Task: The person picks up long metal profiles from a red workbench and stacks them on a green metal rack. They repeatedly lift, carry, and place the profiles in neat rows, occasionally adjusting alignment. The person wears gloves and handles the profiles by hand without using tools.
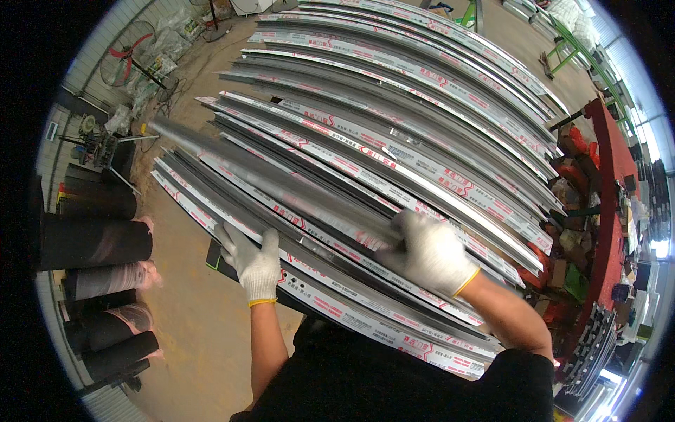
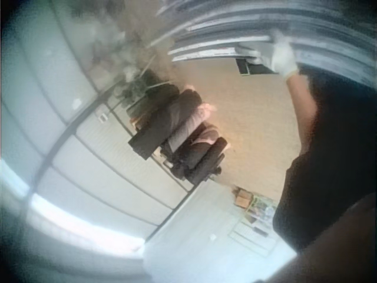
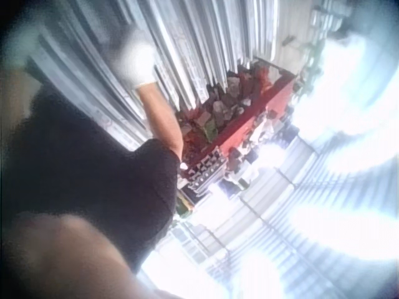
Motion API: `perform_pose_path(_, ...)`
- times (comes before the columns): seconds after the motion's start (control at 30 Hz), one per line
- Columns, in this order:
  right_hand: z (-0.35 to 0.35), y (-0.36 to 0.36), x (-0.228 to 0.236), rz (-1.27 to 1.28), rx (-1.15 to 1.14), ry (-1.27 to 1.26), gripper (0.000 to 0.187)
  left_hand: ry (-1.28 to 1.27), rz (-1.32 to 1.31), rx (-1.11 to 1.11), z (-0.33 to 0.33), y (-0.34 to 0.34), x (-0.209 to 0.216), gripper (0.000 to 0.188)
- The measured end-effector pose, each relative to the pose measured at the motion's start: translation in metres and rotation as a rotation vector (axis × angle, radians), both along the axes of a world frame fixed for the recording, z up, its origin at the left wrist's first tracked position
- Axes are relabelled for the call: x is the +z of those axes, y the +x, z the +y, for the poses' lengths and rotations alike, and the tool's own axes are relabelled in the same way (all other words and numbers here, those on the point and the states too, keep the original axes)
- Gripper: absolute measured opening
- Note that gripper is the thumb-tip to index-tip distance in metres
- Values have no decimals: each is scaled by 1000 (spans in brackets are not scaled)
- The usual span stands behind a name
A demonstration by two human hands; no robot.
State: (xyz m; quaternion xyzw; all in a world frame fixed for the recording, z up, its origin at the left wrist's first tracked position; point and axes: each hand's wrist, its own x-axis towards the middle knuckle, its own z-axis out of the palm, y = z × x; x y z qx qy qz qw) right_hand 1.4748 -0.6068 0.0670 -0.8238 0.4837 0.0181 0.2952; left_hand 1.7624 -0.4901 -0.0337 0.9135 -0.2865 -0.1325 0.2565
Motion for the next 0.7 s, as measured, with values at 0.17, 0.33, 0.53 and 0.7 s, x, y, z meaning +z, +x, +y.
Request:
perform_pose_path(0.17,46,21,-27,77,130,385,57,-369,125,94,16,-6,-8,111)
perform_pose_path(0.33,71,21,-39,-20,280,151,72,-727,563,306,33,-9,-22,102)
perform_pose_path(0.53,65,33,-41,-139,150,282,90,-949,1355,311,49,5,-37,72)
perform_pose_path(0.7,55,55,-34,-106,194,304,94,-1015,1548,258,62,6,-42,66)
